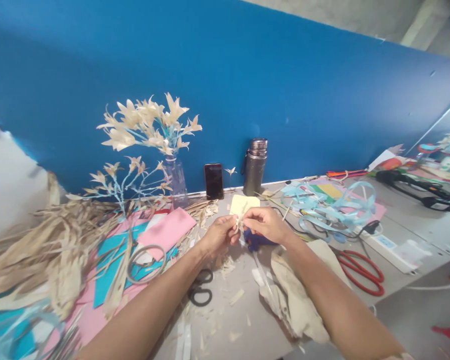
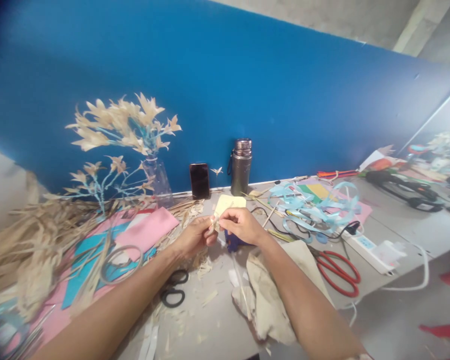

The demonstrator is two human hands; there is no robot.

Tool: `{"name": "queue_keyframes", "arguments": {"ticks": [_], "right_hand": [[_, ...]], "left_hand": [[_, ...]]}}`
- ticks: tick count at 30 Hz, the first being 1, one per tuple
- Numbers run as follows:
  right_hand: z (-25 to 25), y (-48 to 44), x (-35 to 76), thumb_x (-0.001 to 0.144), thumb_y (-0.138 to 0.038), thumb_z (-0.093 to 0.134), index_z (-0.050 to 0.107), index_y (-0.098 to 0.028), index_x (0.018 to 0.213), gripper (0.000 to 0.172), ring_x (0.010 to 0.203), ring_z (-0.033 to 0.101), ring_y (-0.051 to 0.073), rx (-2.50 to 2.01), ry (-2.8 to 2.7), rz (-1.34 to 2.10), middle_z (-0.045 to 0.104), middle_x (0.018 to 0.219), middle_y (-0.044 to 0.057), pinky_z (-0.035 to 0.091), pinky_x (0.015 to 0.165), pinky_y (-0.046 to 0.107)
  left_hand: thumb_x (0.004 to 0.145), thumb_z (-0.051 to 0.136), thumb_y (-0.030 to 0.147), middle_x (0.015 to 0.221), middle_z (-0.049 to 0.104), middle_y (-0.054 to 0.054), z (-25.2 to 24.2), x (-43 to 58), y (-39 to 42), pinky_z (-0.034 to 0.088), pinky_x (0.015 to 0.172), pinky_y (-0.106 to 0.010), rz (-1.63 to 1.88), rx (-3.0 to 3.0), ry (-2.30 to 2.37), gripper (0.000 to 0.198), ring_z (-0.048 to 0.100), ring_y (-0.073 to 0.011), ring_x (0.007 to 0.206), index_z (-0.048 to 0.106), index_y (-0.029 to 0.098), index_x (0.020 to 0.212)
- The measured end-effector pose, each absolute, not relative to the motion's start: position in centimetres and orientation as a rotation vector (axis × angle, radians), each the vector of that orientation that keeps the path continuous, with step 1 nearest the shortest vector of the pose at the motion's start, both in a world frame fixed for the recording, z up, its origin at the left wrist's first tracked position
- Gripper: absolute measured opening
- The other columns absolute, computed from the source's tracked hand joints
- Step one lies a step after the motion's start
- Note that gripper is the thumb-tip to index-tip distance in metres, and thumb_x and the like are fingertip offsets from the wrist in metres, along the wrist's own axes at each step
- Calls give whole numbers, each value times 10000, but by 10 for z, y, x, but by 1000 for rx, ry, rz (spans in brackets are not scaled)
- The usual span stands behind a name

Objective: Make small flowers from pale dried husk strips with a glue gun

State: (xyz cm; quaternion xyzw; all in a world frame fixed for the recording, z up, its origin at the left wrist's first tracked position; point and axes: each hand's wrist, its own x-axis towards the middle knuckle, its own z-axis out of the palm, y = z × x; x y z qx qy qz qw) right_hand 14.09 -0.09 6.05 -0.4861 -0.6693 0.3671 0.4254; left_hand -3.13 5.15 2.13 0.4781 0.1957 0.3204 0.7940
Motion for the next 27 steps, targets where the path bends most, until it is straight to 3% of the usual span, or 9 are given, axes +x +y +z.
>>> {"name": "queue_keyframes", "arguments": {"ticks": [3, 8, 27], "right_hand": [[56, 2, 145, 842, -363, 637, 636, -153, 776, 220, 513, 514, 88, -1150, -1622, 979, 668, 712, 23, 380, 486, 211], [49, 5, 150, 843, -392, 659, 636, -150, 797, 248, 510, 500, 88, -1090, -1559, 1059, 670, 714, 29, 348, 467, 213], [67, -2, 143, 833, -283, 614, 639, -155, 714, 176, 485, 483, 84, -1289, -1615, 904, 620, 597, -11, 390, 500, 209]], "left_hand": [[800, 668, 575, 476, 468, 23, 18, -31, 53, 349, 442, -227, 716, 1033, 427, 471, 500, -116, 428, 575, 143, 636], [755, 751, 495, 632, 615, -4, 22, -33, 56, 364, 450, -217, 892, 1086, 445, 365, 538, -107, 457, 633, 156, 822], [793, 730, 454, 601, 590, -2, 31, -37, 51, 371, 515, -229, 920, 1438, 510, 340, 490, -96, 488, 615, 148, 697]]}}
